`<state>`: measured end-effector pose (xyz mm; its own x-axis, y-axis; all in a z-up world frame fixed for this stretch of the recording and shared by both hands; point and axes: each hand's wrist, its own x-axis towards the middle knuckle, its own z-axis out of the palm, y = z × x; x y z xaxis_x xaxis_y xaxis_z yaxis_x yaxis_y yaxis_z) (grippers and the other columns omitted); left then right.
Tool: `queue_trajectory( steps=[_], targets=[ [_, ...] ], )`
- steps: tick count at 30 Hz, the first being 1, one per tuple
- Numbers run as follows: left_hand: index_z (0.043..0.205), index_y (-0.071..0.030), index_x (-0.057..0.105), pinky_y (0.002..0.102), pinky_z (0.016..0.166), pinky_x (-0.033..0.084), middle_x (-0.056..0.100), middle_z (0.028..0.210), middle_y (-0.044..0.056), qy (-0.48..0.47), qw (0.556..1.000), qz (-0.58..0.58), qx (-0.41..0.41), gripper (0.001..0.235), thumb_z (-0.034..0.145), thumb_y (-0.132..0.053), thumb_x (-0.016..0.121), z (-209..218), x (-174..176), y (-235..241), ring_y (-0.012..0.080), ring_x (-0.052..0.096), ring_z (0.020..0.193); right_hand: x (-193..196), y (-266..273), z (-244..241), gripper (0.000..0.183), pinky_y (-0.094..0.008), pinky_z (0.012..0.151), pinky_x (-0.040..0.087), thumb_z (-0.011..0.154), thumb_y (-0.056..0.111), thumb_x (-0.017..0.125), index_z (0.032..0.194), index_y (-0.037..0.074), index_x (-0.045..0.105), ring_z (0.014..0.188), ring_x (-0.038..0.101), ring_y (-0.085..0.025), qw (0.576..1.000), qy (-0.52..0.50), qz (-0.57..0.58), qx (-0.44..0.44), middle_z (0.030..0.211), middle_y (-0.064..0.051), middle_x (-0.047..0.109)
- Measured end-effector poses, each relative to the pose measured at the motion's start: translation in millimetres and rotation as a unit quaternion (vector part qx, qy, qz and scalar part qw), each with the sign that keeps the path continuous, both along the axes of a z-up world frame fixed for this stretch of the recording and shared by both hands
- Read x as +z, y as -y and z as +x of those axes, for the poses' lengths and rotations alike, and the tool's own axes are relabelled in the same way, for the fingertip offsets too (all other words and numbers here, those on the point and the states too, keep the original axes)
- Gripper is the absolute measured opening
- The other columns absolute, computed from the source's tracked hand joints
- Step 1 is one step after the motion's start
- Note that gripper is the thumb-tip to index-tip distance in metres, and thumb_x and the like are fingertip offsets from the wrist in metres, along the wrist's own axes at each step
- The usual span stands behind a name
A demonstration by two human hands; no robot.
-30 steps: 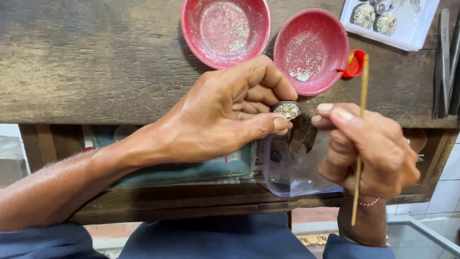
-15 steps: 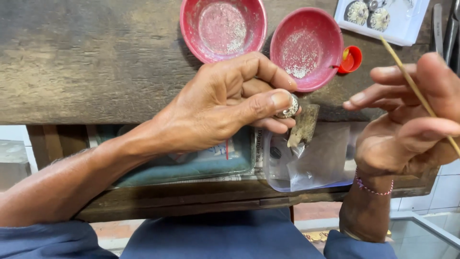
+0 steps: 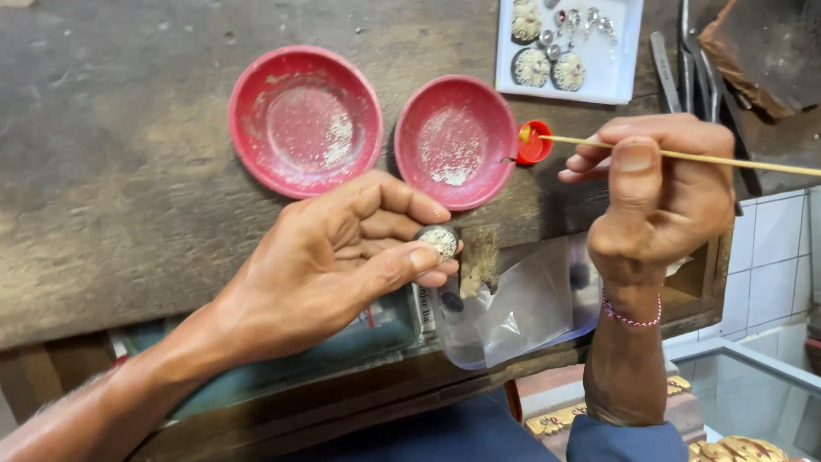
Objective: The person uses a wooden stick to transfer white glitter from a red bowl onto a small dark object held in the left hand. The person repeatedly dips the stick into the bowl and applies the glitter to the object's surface.
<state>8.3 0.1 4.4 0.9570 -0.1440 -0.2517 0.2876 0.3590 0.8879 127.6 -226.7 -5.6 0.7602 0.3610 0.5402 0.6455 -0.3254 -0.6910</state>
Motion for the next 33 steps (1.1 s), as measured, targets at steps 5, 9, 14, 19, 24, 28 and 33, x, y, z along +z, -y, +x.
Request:
queue_trajectory(
  steps=[5, 9, 14, 19, 24, 28, 33],
  targets=[
    [0.118, 0.000, 0.063, 0.026, 0.090, 0.068, 0.077, 0.100, 0.014, -0.005, 1.000, -0.006, -0.002, 0.027, 0.093, -0.009, 0.068, 0.2, -2.2, -0.4, 0.0201, 0.084, 0.094, -3.7, 3.1, 3.3, 0.028, -0.039, 0.063, 0.062, 0.117, 0.013, 0.049, 0.108, -0.013, 0.049, 0.069, 0.064, -0.034, 1.000, 0.010, -0.014, -0.007, 0.095, -0.028, 0.058],
    [0.120, 0.001, 0.063, 0.027, 0.093, 0.067, 0.076, 0.103, 0.014, 0.002, 1.000, -0.005, -0.012, 0.029, 0.094, -0.012, 0.065, 1.5, -1.4, -1.6, 0.0199, 0.084, 0.097, -5.1, 5.7, 5.1, 0.024, -0.038, 0.066, 0.064, 0.117, 0.009, 0.049, 0.107, -0.013, 0.052, 0.074, 0.069, -0.033, 0.999, 0.022, -0.046, -0.003, 0.099, -0.028, 0.061],
    [0.120, 0.000, 0.064, 0.025, 0.093, 0.066, 0.077, 0.102, 0.013, -0.015, 1.000, -0.008, -0.012, 0.029, 0.093, -0.012, 0.067, 2.6, -1.7, -1.2, 0.0189, 0.084, 0.096, -6.7, 5.4, 7.5, 0.024, -0.037, 0.067, 0.064, 0.117, 0.006, 0.051, 0.107, -0.015, 0.055, 0.077, 0.071, -0.034, 0.997, 0.047, -0.066, 0.009, 0.099, -0.028, 0.063],
    [0.119, 0.000, 0.063, 0.027, 0.092, 0.067, 0.076, 0.102, 0.014, -0.013, 1.000, -0.010, -0.011, 0.029, 0.093, -0.012, 0.067, 1.8, -1.4, -1.3, 0.0206, 0.084, 0.095, -5.3, 4.8, 6.8, 0.023, -0.036, 0.068, 0.064, 0.118, 0.006, 0.051, 0.108, -0.014, 0.055, 0.080, 0.072, -0.034, 0.995, 0.058, -0.084, 0.013, 0.099, -0.027, 0.064],
    [0.118, -0.001, 0.065, 0.023, 0.090, 0.065, 0.080, 0.100, 0.012, -0.006, 1.000, 0.014, -0.015, 0.029, 0.093, -0.014, 0.068, 5.0, -0.3, -3.1, 0.0151, 0.083, 0.093, -3.5, 2.3, 9.2, 0.022, -0.035, 0.067, 0.062, 0.118, 0.005, 0.051, 0.108, -0.014, 0.055, 0.078, 0.072, -0.034, 0.994, 0.050, -0.097, 0.014, 0.099, -0.028, 0.066],
    [0.117, -0.002, 0.064, 0.022, 0.090, 0.065, 0.079, 0.098, 0.011, 0.014, 1.000, 0.017, -0.010, 0.026, 0.094, -0.012, 0.068, 3.9, -1.8, -4.3, 0.0144, 0.082, 0.091, -7.7, 0.0, 8.3, 0.023, -0.035, 0.066, 0.061, 0.117, 0.005, 0.052, 0.107, -0.015, 0.055, 0.075, 0.071, -0.033, 0.996, 0.044, -0.082, 0.008, 0.095, -0.030, 0.065],
    [0.117, -0.001, 0.064, 0.022, 0.089, 0.064, 0.077, 0.097, 0.010, 0.012, 1.000, 0.006, -0.011, 0.028, 0.093, -0.014, 0.070, 5.6, -0.9, -5.1, 0.0133, 0.080, 0.090, -10.7, 2.3, 11.6, 0.024, -0.036, 0.065, 0.061, 0.117, 0.006, 0.052, 0.106, -0.015, 0.054, 0.074, 0.071, -0.034, 0.996, 0.060, -0.070, 0.013, 0.096, -0.030, 0.066]
  ],
)
